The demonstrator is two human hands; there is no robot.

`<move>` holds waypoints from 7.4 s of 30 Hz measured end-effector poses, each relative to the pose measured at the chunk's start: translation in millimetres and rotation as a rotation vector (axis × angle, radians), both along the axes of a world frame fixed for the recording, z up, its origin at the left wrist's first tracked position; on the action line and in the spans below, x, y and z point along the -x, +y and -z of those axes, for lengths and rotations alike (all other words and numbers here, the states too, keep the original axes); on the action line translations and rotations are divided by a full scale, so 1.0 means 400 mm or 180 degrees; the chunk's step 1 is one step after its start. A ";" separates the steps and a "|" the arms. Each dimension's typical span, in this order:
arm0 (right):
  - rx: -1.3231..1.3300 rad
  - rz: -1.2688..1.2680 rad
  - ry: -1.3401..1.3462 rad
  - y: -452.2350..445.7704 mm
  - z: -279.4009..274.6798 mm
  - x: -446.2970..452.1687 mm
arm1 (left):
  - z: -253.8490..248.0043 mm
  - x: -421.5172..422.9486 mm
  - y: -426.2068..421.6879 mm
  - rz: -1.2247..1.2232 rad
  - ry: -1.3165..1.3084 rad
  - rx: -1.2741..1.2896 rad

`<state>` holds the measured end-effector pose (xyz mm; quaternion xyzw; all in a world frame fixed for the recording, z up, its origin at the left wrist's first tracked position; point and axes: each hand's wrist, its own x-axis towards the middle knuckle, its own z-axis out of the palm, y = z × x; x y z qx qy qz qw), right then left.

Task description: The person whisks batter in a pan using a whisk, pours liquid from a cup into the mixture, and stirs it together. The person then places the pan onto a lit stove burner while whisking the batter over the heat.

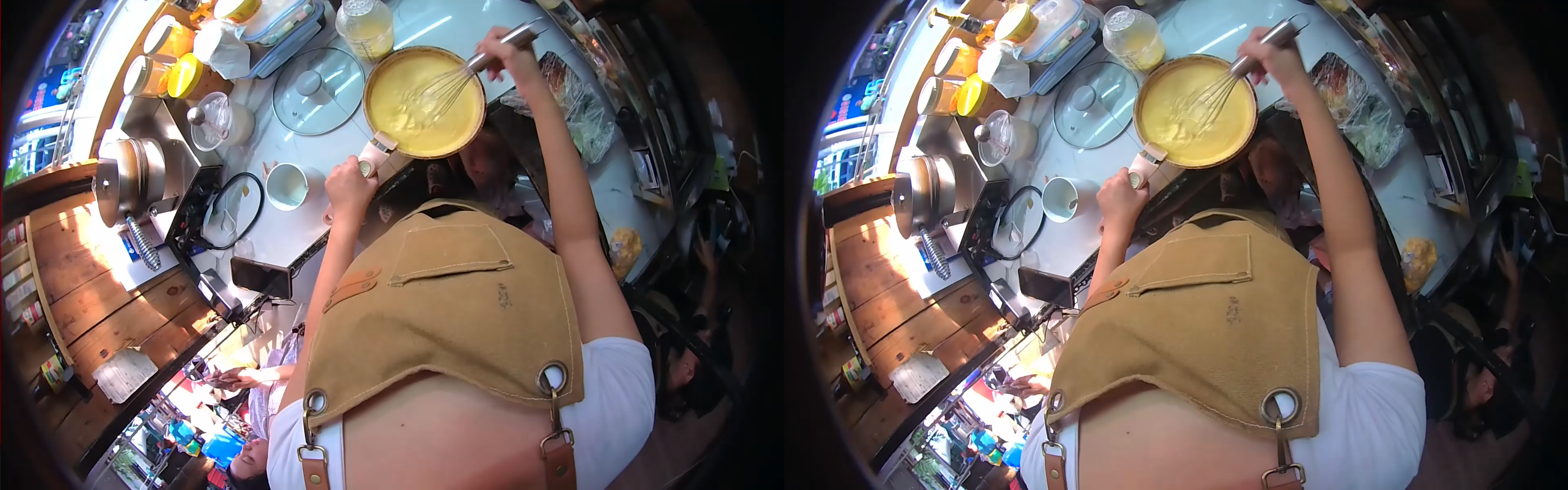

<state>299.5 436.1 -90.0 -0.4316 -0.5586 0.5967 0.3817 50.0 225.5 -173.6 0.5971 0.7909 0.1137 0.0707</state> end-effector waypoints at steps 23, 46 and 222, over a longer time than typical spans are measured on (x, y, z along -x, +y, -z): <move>-0.0123 -0.0374 0.0591 -0.006 0.021 0.064 | 0.002 0.001 0.002 0.0043 0.0061 0.0065; 0.0080 -0.1056 0.0406 -0.022 0.038 0.031 | 0.008 0.004 -0.001 0.0166 0.0019 -0.0049; -0.2203 -0.0117 -0.1617 -0.185 -0.114 -0.004 | 0.016 0.001 -0.007 -0.0018 -0.0112 -0.0308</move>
